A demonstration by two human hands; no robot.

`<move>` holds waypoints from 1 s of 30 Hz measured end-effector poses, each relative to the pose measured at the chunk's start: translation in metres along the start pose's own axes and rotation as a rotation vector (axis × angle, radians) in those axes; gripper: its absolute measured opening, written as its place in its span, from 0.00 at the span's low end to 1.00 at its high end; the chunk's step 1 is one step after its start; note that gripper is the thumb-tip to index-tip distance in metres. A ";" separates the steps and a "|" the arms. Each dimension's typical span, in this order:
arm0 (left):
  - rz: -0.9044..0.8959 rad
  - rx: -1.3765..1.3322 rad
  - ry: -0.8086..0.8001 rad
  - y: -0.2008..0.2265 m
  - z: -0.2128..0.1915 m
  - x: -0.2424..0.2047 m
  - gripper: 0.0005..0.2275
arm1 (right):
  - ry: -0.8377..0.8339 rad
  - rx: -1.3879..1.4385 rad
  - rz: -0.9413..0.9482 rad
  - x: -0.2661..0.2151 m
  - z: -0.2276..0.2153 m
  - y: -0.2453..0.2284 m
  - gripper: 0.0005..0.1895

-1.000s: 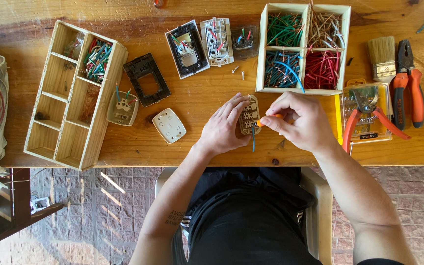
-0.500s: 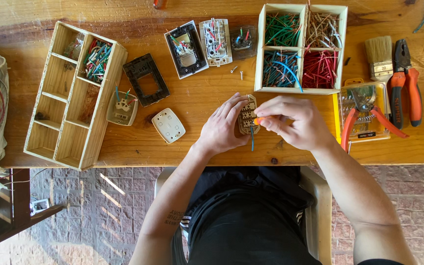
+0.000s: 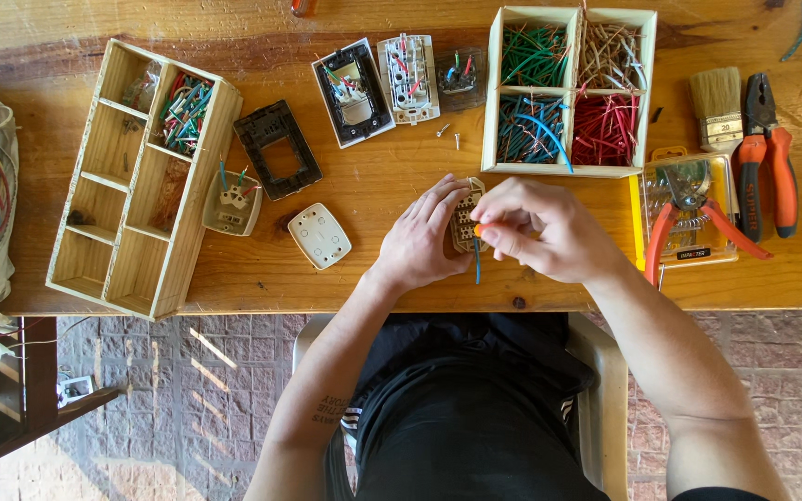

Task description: The person assembles electrical components by inserting colored wires into terminal blocks and tightening them with a screwdriver. They handle multiple wire colors and several terminal blocks on a wooden workbench.

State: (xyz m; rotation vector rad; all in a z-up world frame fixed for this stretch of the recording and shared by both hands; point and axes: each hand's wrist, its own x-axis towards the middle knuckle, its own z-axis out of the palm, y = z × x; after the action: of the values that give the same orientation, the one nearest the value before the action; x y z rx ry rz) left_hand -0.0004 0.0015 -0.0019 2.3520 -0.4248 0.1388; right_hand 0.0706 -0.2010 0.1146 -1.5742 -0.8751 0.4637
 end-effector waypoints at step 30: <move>-0.002 0.002 -0.003 0.000 -0.001 0.001 0.44 | 0.033 0.043 0.093 -0.017 -0.010 0.036 0.15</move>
State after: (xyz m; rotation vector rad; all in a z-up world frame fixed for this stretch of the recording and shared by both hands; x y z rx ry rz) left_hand 0.0002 0.0021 -0.0009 2.3548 -0.4236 0.1344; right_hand 0.0769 -0.2200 0.0795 -1.5836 -0.7650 0.5180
